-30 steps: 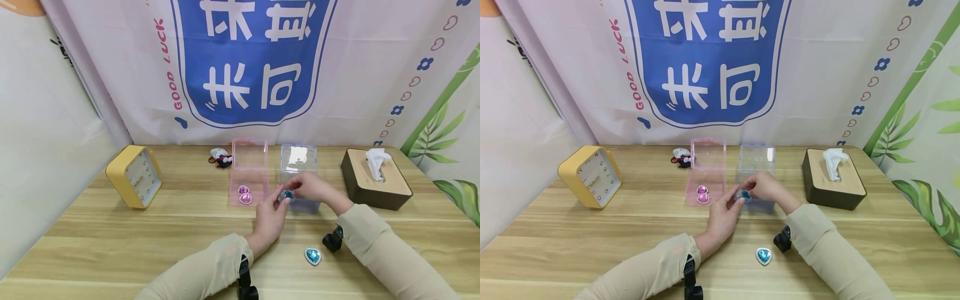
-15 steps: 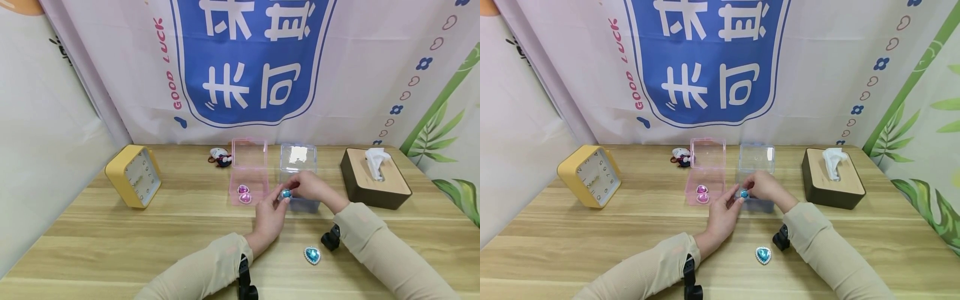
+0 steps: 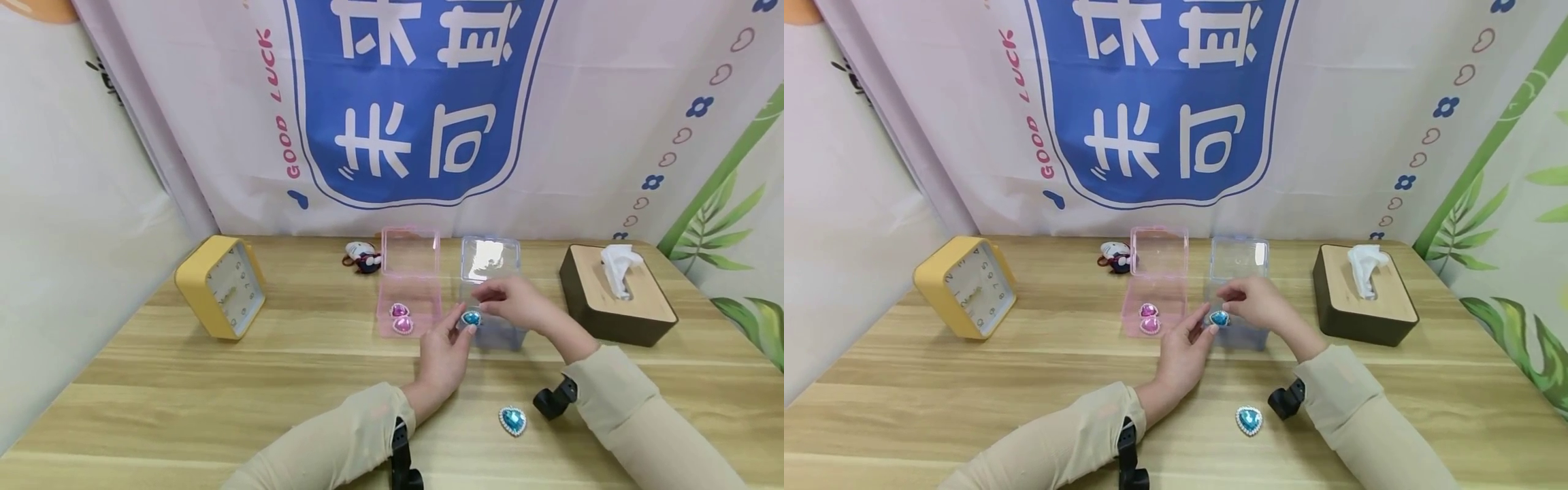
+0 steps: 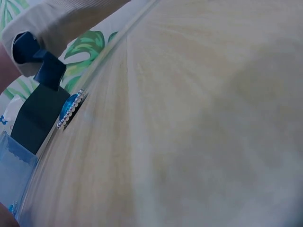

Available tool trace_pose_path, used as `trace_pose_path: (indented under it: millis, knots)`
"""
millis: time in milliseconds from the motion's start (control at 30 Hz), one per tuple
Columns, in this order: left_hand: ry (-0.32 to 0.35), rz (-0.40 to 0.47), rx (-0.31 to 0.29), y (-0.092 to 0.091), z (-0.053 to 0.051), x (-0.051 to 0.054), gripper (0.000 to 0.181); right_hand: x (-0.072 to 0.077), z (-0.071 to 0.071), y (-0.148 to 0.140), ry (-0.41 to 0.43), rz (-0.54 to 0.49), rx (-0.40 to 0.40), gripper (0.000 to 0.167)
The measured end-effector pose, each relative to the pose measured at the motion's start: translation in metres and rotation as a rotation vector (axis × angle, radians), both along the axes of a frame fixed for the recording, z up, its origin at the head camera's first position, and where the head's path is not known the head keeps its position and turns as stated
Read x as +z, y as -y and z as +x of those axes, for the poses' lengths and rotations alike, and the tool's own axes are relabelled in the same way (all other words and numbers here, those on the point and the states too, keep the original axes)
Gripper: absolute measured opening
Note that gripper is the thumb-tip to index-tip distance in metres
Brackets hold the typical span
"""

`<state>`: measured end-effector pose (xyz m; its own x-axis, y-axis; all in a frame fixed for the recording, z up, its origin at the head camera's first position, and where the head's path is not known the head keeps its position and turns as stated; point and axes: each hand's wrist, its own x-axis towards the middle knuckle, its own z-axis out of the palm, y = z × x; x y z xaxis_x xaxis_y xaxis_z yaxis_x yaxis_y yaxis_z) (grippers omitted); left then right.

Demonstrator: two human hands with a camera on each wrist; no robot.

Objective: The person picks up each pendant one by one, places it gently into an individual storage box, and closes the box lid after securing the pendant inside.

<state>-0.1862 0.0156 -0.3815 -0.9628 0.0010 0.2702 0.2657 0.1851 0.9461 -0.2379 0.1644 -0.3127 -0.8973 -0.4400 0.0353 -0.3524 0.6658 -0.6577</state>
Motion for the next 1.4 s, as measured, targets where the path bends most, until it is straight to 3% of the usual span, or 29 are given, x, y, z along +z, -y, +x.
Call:
trace_pose_path:
  millis: [367, 500, 767, 1200, 1400]
  knots:
    - [0.005, -0.026, 0.006, -0.001, -0.001, -0.002, 0.043, 0.020, 0.038, -0.021, -0.074, -0.050, 0.053, 0.026]
    - [-0.003, -0.042, 0.012, -0.001, -0.001, -0.003, 0.043, 0.018, 0.050, -0.029, -0.100, -0.061, 0.067, 0.023]
    - [-0.019, -0.056, 0.020, -0.001, 0.000, -0.001, 0.043, 0.010, 0.070, -0.036, -0.046, -0.124, 0.095, 0.024]
    - [-0.026, -0.046, 0.029, 0.000, -0.001, -0.001, 0.042, -0.008, 0.076, -0.040, 0.043, -0.168, 0.231, 0.029]
    - [-0.027, -0.052, 0.026, -0.001, 0.000, -0.003, 0.043, -0.018, 0.075, -0.044, 0.148, -0.189, 0.307, 0.034]
